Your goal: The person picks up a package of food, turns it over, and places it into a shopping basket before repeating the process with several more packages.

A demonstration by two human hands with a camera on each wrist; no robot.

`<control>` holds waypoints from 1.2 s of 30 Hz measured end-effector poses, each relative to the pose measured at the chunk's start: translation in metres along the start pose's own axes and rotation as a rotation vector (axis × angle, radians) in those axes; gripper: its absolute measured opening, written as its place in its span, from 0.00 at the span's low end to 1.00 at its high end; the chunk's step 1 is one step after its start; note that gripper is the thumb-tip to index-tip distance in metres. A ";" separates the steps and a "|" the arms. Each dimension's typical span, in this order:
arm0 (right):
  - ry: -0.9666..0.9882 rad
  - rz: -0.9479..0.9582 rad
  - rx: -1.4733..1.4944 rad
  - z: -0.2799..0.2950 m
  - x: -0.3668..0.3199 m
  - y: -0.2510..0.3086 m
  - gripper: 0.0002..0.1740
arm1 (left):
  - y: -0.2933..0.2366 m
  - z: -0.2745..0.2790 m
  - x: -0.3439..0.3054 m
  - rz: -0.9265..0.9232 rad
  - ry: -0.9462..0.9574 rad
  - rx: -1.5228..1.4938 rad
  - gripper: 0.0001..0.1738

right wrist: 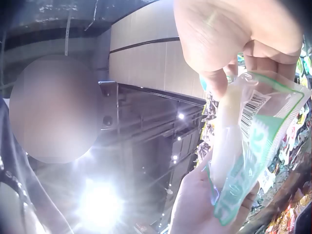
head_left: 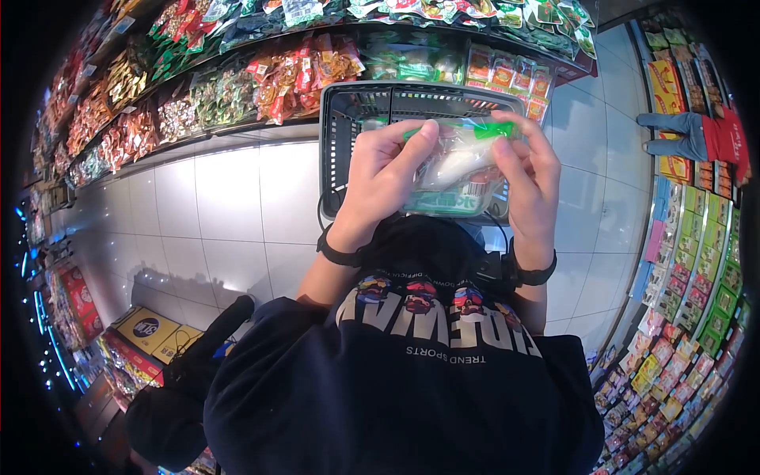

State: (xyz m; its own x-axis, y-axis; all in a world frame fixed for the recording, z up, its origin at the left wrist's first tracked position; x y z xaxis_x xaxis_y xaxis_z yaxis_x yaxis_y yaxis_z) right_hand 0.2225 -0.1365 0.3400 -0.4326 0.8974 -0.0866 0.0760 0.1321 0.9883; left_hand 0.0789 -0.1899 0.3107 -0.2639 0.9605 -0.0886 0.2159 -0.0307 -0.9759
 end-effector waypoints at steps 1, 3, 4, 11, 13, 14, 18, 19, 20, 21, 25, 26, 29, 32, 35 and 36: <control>0.001 -0.005 -0.009 0.000 0.000 -0.001 0.16 | 0.000 0.000 0.001 -0.004 0.005 0.012 0.15; 0.000 -0.004 -0.004 0.000 0.000 0.000 0.16 | 0.000 0.000 0.001 -0.008 0.010 0.024 0.15; -0.002 -0.004 0.001 0.000 -0.001 0.000 0.16 | 0.001 0.000 0.001 -0.001 0.014 0.018 0.16; -0.067 0.033 -0.076 0.006 -0.005 -0.005 0.14 | -0.006 0.004 0.004 -0.076 -0.080 0.001 0.18; -0.462 0.570 -0.532 0.019 -0.029 0.037 0.12 | -0.018 -0.001 0.003 -0.194 -0.050 0.088 0.22; -0.458 0.573 -0.532 0.016 -0.029 0.039 0.12 | -0.029 -0.008 0.001 -0.309 -0.012 0.175 0.27; -0.139 0.845 -0.893 -0.043 -0.043 0.064 0.17 | -0.026 -0.043 -0.009 -0.310 0.252 -0.034 0.33; 0.010 0.820 -0.831 -0.053 -0.041 0.060 0.19 | -0.029 -0.042 -0.008 -0.312 0.250 -0.033 0.33; 0.011 0.821 -0.831 -0.051 -0.042 0.059 0.19 | -0.020 -0.034 -0.001 -0.161 0.214 -0.257 0.29; -0.076 0.817 -0.707 -0.036 -0.044 0.063 0.21 | -0.009 -0.030 0.001 -0.005 0.176 -0.479 0.27; -0.223 0.585 -0.437 0.000 -0.027 0.056 0.23 | 0.001 -0.024 -0.006 0.145 0.169 -0.531 0.22; -0.202 0.360 -0.221 0.008 -0.017 0.035 0.22 | -0.002 -0.024 -0.007 0.138 0.155 -0.483 0.22; -0.124 0.112 0.018 0.007 -0.010 0.023 0.19 | 0.000 -0.023 -0.006 0.158 0.205 -0.440 0.21; -0.081 0.067 0.064 0.015 -0.008 0.013 0.16 | -0.001 -0.023 -0.009 0.173 0.260 -0.441 0.21; -0.102 0.065 0.095 0.015 -0.008 0.009 0.11 | -0.002 -0.024 -0.009 0.169 0.258 -0.437 0.20; -0.123 0.071 0.120 0.017 -0.009 0.008 0.09 | -0.001 -0.024 -0.009 0.173 0.257 -0.434 0.20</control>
State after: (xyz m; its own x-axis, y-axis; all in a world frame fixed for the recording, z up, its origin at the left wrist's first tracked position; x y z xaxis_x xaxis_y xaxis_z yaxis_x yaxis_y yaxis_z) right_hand 0.2424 -0.1358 0.3470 -0.3095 0.9501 -0.0387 0.2124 0.1087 0.9711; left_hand 0.1041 -0.1914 0.3172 0.0369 0.9900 -0.1360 0.6194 -0.1294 -0.7744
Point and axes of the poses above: each hand's wrist, its own x-axis towards the middle knuckle, its own z-axis out of the back of the hand, y = z × x, the point moved 10 cm from there along x, towards the middle knuckle, and after that the axes turned 1 degree about y, right-handed, at the moved point
